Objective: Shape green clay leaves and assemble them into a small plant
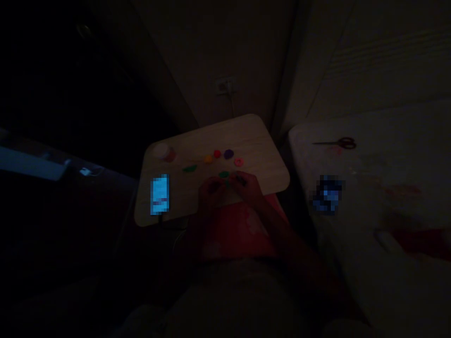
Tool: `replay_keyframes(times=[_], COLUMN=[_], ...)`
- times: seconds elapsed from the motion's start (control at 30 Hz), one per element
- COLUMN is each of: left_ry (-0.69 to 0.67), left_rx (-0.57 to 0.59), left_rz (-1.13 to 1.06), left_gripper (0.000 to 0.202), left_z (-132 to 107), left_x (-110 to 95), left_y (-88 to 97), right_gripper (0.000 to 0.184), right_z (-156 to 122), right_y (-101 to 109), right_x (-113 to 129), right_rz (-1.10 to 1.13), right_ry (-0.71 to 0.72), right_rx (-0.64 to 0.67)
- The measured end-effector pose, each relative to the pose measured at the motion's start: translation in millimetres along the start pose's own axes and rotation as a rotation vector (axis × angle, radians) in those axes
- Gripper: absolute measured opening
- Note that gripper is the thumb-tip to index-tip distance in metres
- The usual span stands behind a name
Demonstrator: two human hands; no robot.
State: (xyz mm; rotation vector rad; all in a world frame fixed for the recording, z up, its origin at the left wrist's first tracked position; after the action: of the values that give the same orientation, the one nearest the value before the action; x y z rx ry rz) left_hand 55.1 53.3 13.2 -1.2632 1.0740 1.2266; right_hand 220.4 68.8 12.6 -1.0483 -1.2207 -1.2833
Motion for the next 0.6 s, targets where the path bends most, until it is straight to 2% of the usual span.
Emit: replay_keyframes(times=[0.23, 0.43, 0.6], left_ry=[0.017, -0.008, 0.029], left_rx=[-0.023, -0.03, -0.053], left_rz=[0.019, 0.026, 0.017], left_gripper=[0.025, 0.024, 0.025], left_z=[-0.1, 0.5, -1.0], left_x=[0.2, -2.9, -1.7], left_y=[1.0, 0.6, 2.8], right_gripper=[0.016, 0.022, 0.021], right_z=[0.3, -1.3, -2.1], right_y=[2.0, -0.3, -1.6], right_x=[8.6, -0.6, -2.9], right_rz=[0.006, 0.029, 0.01], right_ry=[0.08, 0.017, 0.015], right_rx=[-0.035, 0.01, 0.043])
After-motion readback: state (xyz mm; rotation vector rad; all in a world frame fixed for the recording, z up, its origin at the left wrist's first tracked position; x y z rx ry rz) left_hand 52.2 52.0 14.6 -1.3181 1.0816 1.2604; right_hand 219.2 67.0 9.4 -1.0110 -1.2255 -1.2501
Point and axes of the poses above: each hand's wrist, its own z-axis towards the middle knuckle, its own y-axis out of the back of the hand, x = y × z, the point moved 8 cm from there along z, towards the middle knuckle, and after that the axes turned 5 degrees about -z, right-handed, at the moved point
